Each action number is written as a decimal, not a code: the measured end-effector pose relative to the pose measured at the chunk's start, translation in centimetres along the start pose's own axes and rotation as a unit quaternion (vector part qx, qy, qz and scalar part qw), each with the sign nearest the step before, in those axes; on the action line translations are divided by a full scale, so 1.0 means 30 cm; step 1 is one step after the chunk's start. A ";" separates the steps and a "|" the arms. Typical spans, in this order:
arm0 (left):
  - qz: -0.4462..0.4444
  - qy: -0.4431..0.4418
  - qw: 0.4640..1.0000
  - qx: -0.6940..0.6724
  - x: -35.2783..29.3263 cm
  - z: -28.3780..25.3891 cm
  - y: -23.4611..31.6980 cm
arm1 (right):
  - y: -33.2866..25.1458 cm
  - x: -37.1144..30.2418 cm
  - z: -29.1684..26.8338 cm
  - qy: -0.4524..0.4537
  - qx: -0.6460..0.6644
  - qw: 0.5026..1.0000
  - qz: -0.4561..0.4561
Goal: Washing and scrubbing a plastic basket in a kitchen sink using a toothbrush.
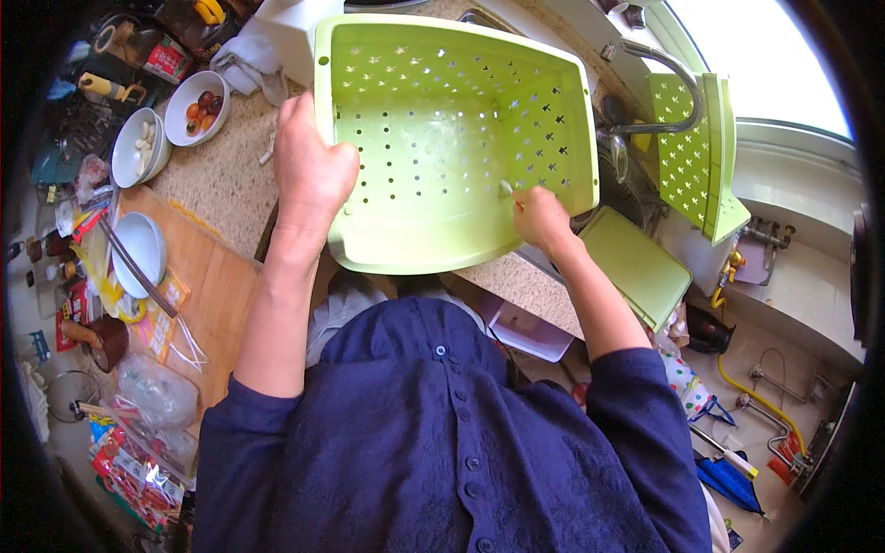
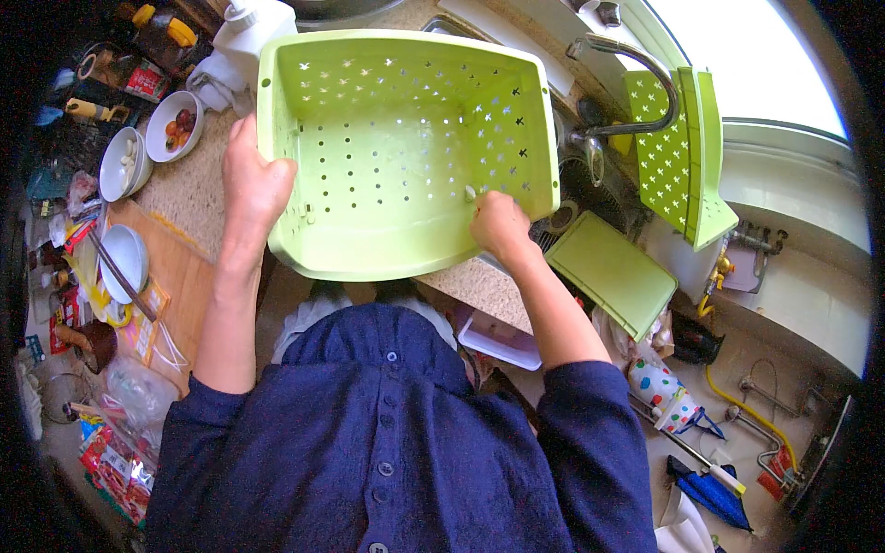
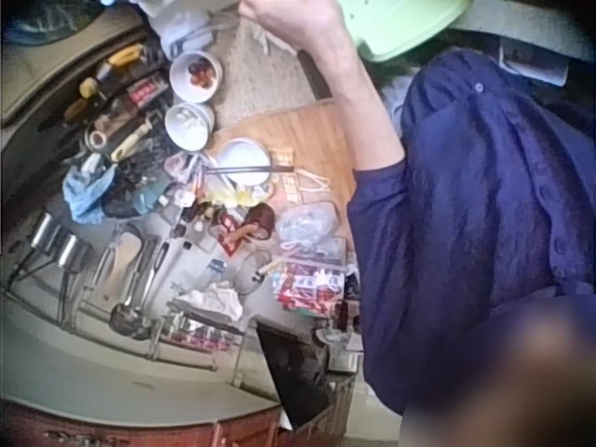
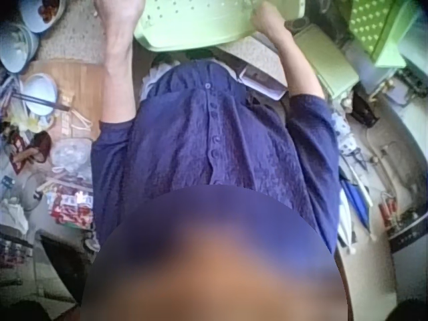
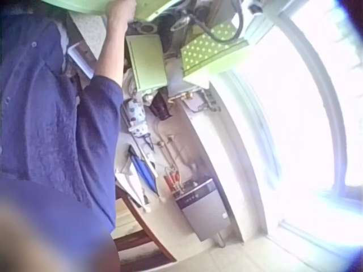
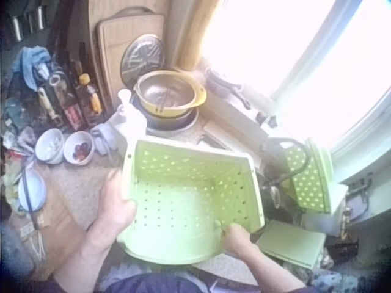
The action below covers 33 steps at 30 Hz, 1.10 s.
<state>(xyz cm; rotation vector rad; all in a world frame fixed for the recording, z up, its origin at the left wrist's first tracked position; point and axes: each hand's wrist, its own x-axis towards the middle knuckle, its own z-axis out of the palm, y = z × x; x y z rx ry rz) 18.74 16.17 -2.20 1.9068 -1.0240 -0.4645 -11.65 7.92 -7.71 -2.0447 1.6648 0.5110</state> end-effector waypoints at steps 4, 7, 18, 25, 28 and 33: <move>0.000 -0.007 1.000 -0.010 -0.004 -0.001 0.002 | -0.031 -0.017 0.029 -0.032 -0.031 0.999 0.031; 0.003 0.005 1.000 0.003 -0.007 0.006 0.005 | -0.043 -0.029 -0.014 -0.045 -0.026 0.998 0.035; 0.036 -0.030 0.999 -0.006 0.007 -0.011 -0.015 | -0.010 0.004 0.014 -0.094 0.403 0.879 0.238; 0.048 -0.045 0.997 -0.037 0.008 -0.012 -0.001 | -0.012 0.120 0.046 -0.070 0.642 0.672 0.362; 0.021 -0.044 0.998 -0.028 0.005 -0.001 0.003 | -0.062 0.066 0.071 -0.139 0.165 0.958 0.187; -0.001 -0.030 1.000 0.006 0.003 0.003 0.008 | -0.128 -0.049 0.026 -0.098 -0.219 0.970 -0.026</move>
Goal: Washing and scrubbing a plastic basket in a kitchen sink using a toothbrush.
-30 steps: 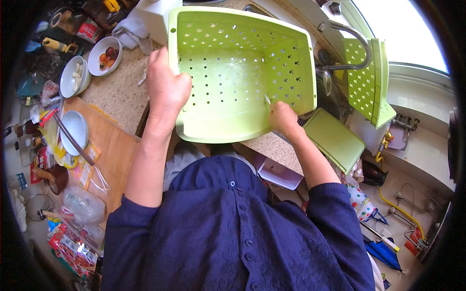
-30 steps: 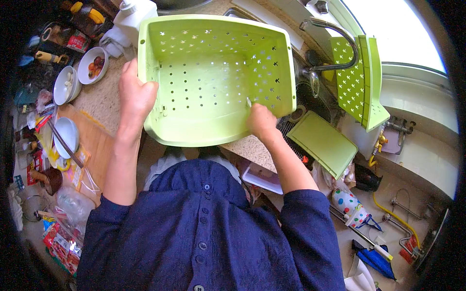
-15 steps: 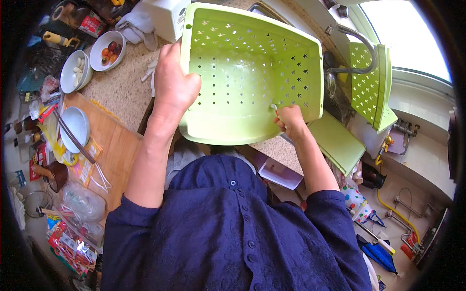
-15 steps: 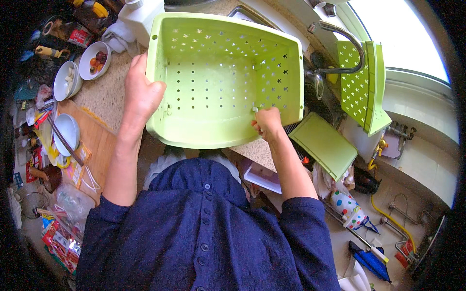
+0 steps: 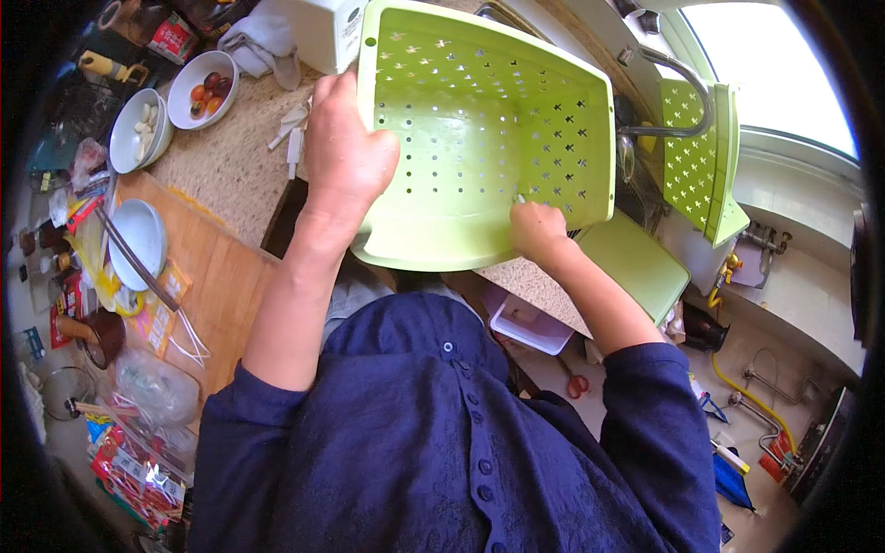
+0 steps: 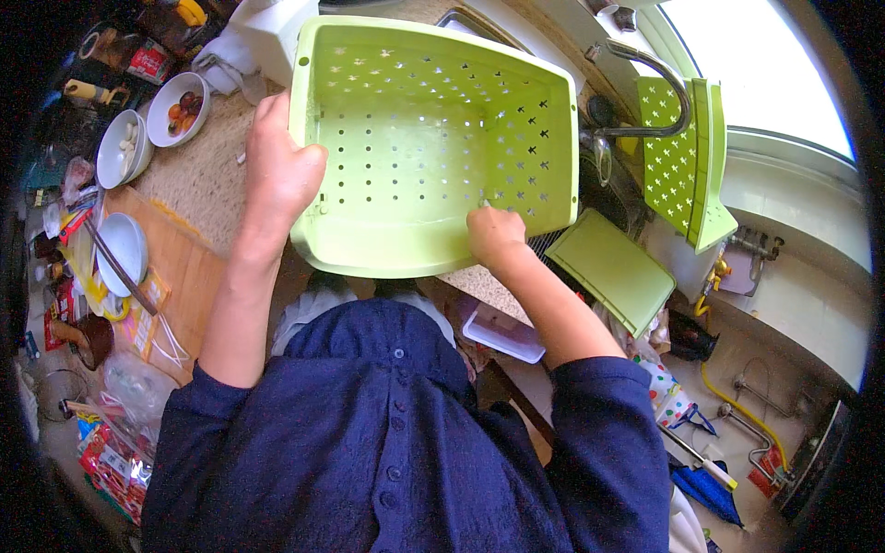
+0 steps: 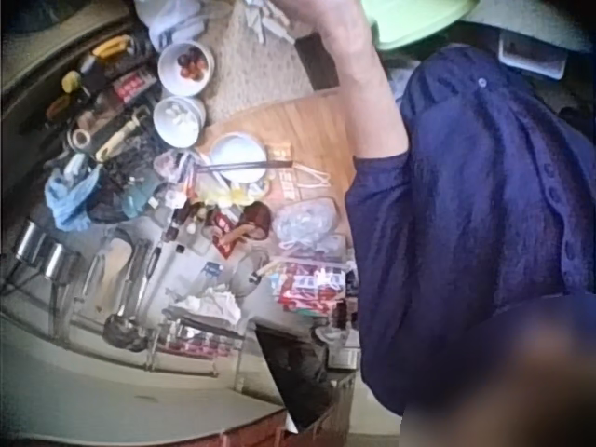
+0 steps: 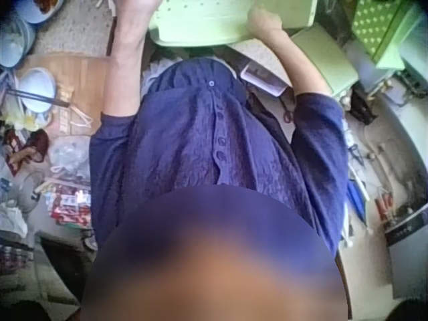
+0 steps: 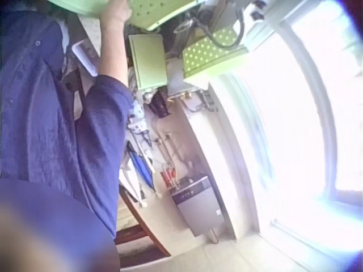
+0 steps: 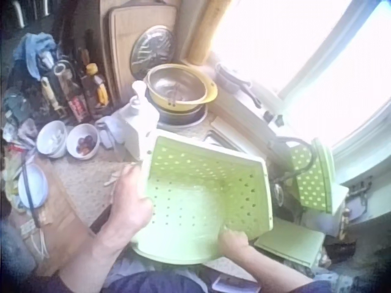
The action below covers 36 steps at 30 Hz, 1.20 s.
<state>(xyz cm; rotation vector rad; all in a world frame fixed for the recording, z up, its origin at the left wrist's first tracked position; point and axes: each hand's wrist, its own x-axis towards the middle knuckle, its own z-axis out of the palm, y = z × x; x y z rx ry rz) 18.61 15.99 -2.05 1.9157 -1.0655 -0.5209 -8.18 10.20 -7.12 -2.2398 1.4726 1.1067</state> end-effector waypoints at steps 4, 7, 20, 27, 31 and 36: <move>0.010 0.014 1.000 0.003 -0.003 0.004 0.000 | 0.067 -0.008 -0.021 -0.024 -0.103 0.991 -0.083; 0.009 0.020 1.000 -0.001 -0.006 0.010 -0.007 | 0.057 -0.045 -0.045 -0.026 -0.072 0.994 -0.072; 0.010 0.023 1.000 -0.014 -0.004 0.031 -0.013 | 0.088 0.053 0.067 -0.038 0.348 0.934 0.073; 0.009 -0.014 1.000 -0.017 0.004 0.033 -0.009 | 0.138 -0.041 0.058 -0.041 0.421 0.902 0.082; 0.002 -0.009 1.000 -0.009 -0.003 0.047 0.011 | 0.070 -0.024 0.109 0.017 0.393 0.912 0.115; 0.010 0.003 1.000 -0.007 0.001 0.046 -0.006 | -0.009 -0.067 -0.029 -0.255 0.750 0.596 0.136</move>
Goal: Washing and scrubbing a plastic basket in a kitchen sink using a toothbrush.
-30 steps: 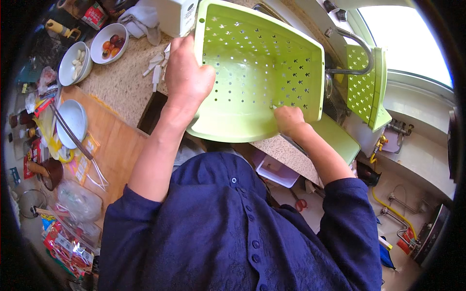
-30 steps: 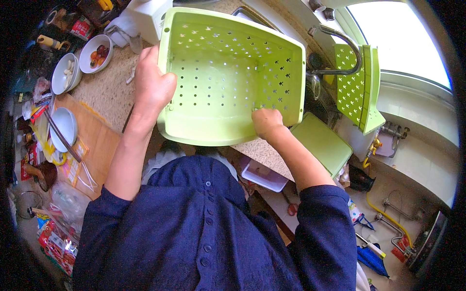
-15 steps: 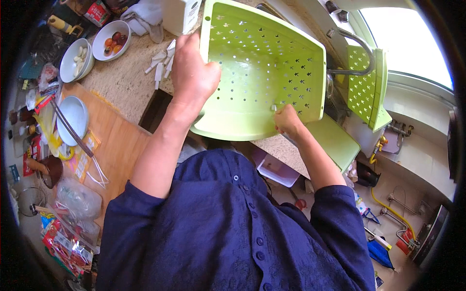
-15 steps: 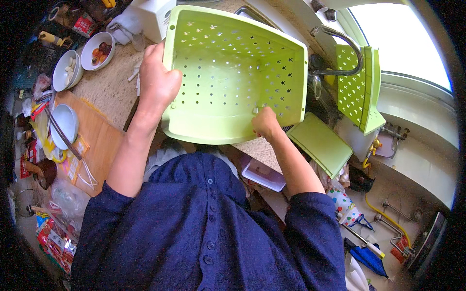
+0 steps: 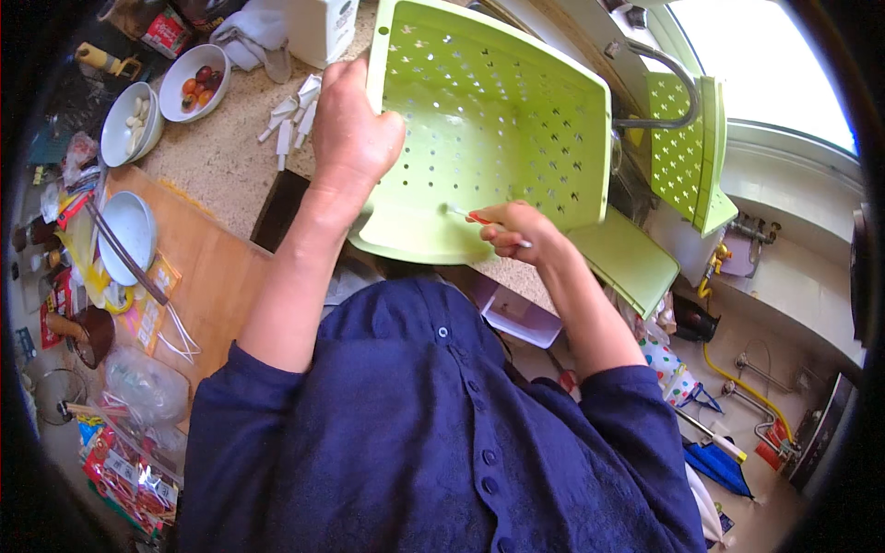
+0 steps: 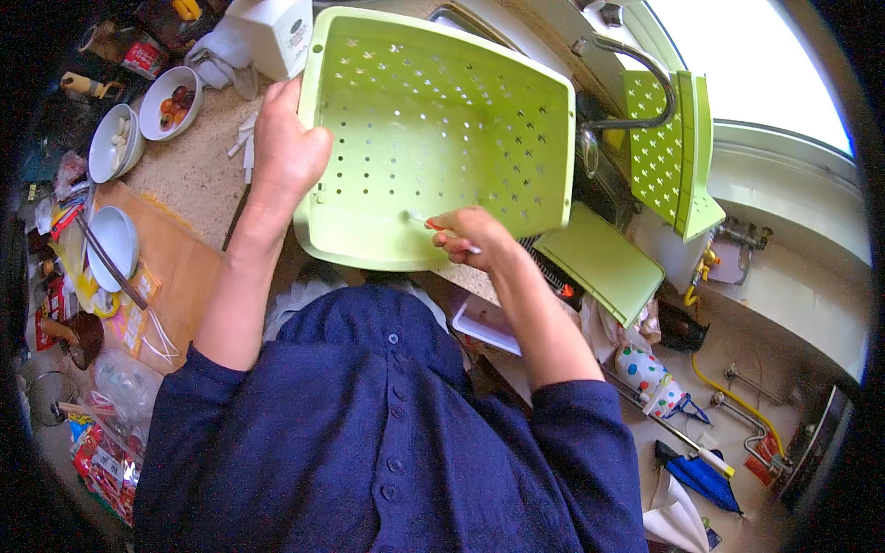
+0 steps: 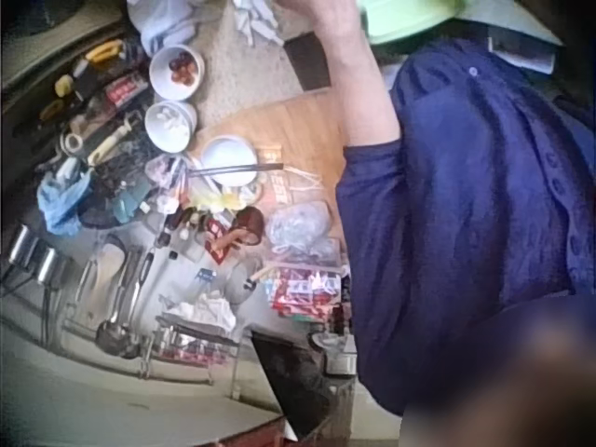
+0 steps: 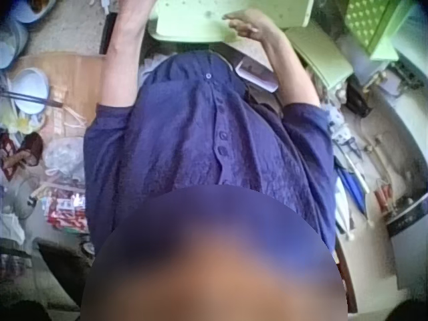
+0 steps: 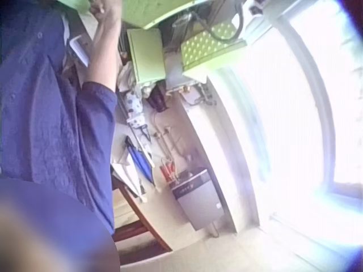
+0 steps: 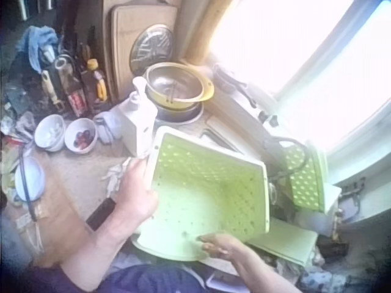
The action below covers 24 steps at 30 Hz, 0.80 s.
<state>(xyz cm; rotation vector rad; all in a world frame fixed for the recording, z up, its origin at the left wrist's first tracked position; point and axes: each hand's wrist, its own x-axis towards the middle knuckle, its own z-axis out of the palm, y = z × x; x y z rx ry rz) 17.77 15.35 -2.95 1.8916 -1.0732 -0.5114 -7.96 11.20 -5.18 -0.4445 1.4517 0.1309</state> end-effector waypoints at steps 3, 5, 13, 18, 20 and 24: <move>-0.004 -0.011 1.000 0.014 0.012 0.003 0.004 | 0.044 -0.019 -0.031 0.084 -0.084 0.989 -0.094; -0.008 -0.011 1.000 0.016 0.003 -0.002 0.005 | 0.075 -0.056 -0.098 0.147 -0.157 0.960 -0.179; 0.005 -0.016 1.000 0.025 0.016 -0.004 0.007 | 0.092 0.026 -0.220 0.329 -0.611 0.658 -0.292; 0.001 -0.003 1.000 -0.007 0.013 0.007 0.023 | 0.051 0.058 -0.178 0.269 -0.487 0.802 -0.217; -0.002 -0.007 1.000 -0.010 0.011 0.010 0.012 | 0.056 0.066 -0.139 0.240 -0.306 0.903 -0.184; 0.004 -0.001 1.000 0.022 0.013 0.017 0.021 | 0.105 0.129 -0.135 0.291 -0.273 0.888 -0.227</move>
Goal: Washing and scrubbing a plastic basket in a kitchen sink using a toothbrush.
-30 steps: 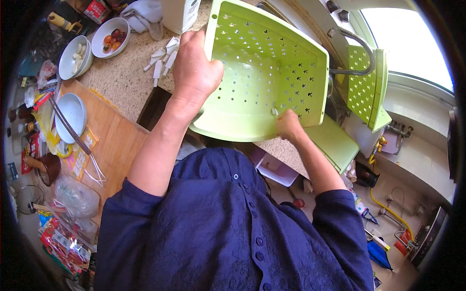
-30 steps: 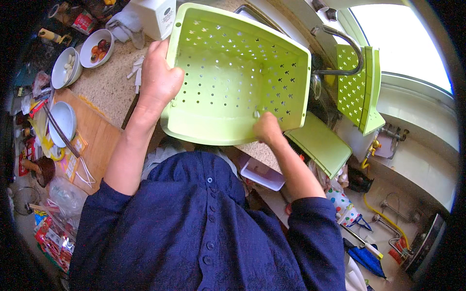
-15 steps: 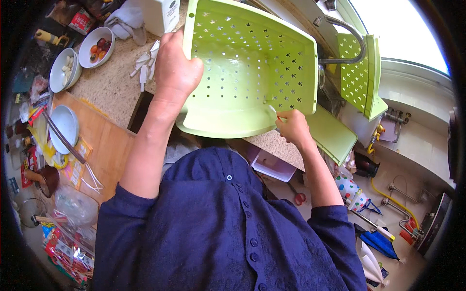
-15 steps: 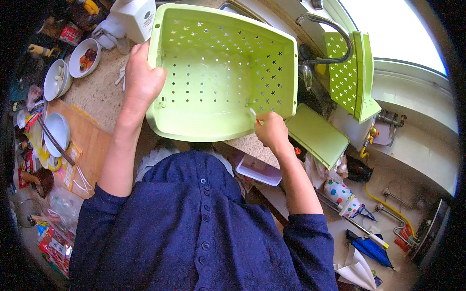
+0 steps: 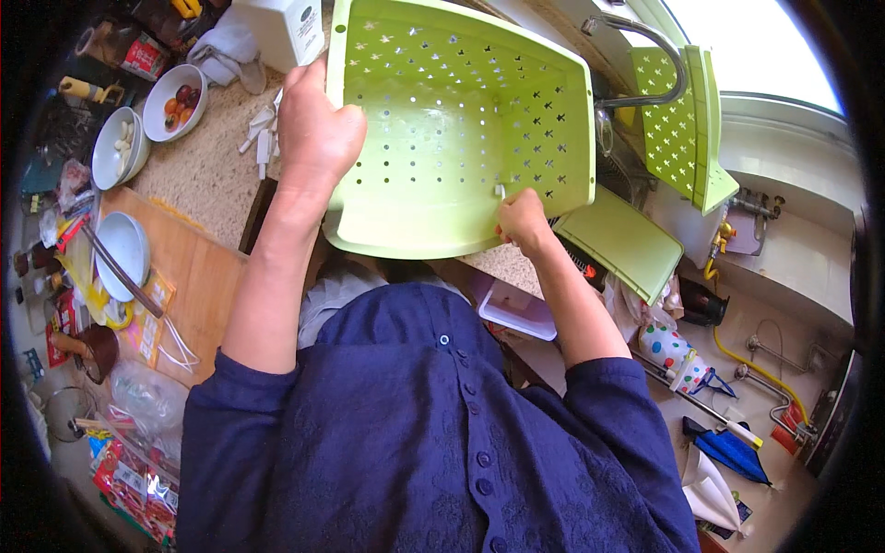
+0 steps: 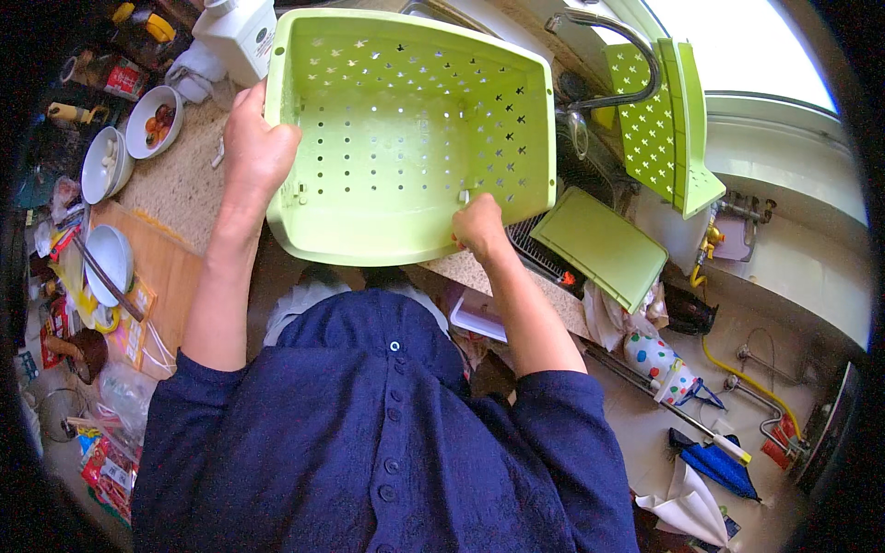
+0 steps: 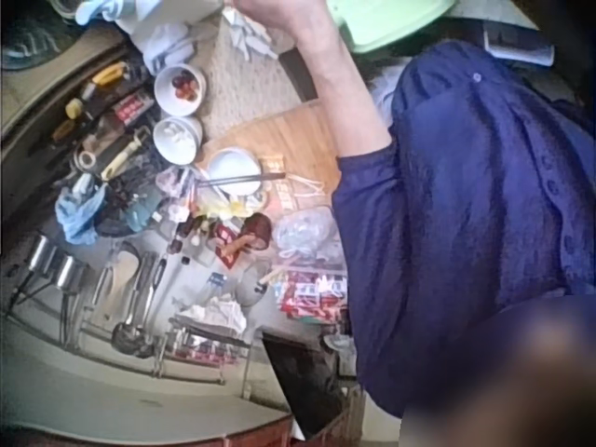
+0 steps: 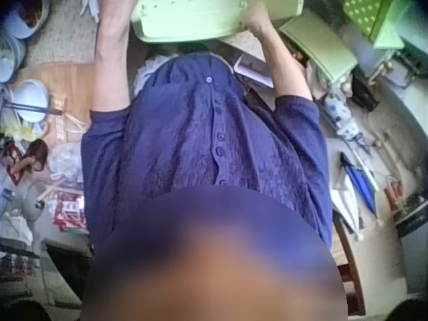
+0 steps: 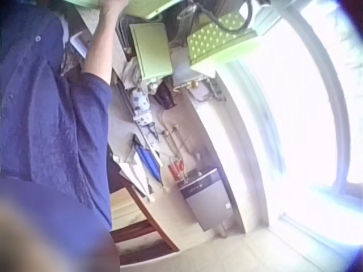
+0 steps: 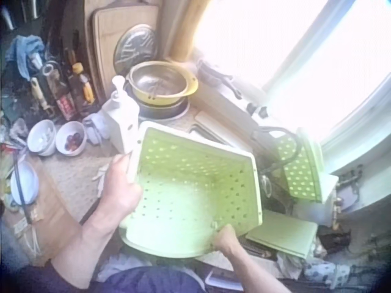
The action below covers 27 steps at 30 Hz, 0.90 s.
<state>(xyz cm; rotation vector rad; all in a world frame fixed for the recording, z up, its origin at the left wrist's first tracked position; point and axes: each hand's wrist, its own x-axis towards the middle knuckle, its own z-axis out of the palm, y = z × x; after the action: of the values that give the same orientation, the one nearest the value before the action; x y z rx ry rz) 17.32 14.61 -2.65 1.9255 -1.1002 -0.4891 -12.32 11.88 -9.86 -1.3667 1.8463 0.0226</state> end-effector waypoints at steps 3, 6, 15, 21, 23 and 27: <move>0.002 0.008 1.000 -0.025 -0.009 0.001 0.000 | -0.018 -0.029 0.014 0.022 -0.045 0.999 0.020; -0.011 -0.002 0.998 -0.056 -0.014 0.008 0.010 | -0.071 -0.052 0.048 0.031 0.021 0.998 0.054; -0.013 0.025 0.998 -0.053 -0.079 0.038 0.017 | -0.165 -0.050 0.227 0.038 0.185 0.978 0.090; -0.042 0.020 0.997 -0.064 -0.114 0.007 0.035 | -0.226 -0.138 0.163 -0.023 0.083 0.993 0.077; -0.040 0.012 0.997 -0.057 -0.128 0.000 0.033 | -0.179 -0.143 0.104 -0.010 0.042 0.997 0.060; -0.047 0.012 0.997 -0.064 -0.141 0.006 0.031 | -0.075 -0.110 0.070 0.133 -0.081 0.988 -0.011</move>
<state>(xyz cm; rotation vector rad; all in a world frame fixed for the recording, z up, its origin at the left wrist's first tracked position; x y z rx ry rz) 14.44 17.84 -2.29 1.8711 -0.9426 -0.5727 -9.02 14.53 -8.28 -1.5636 2.0873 -0.0233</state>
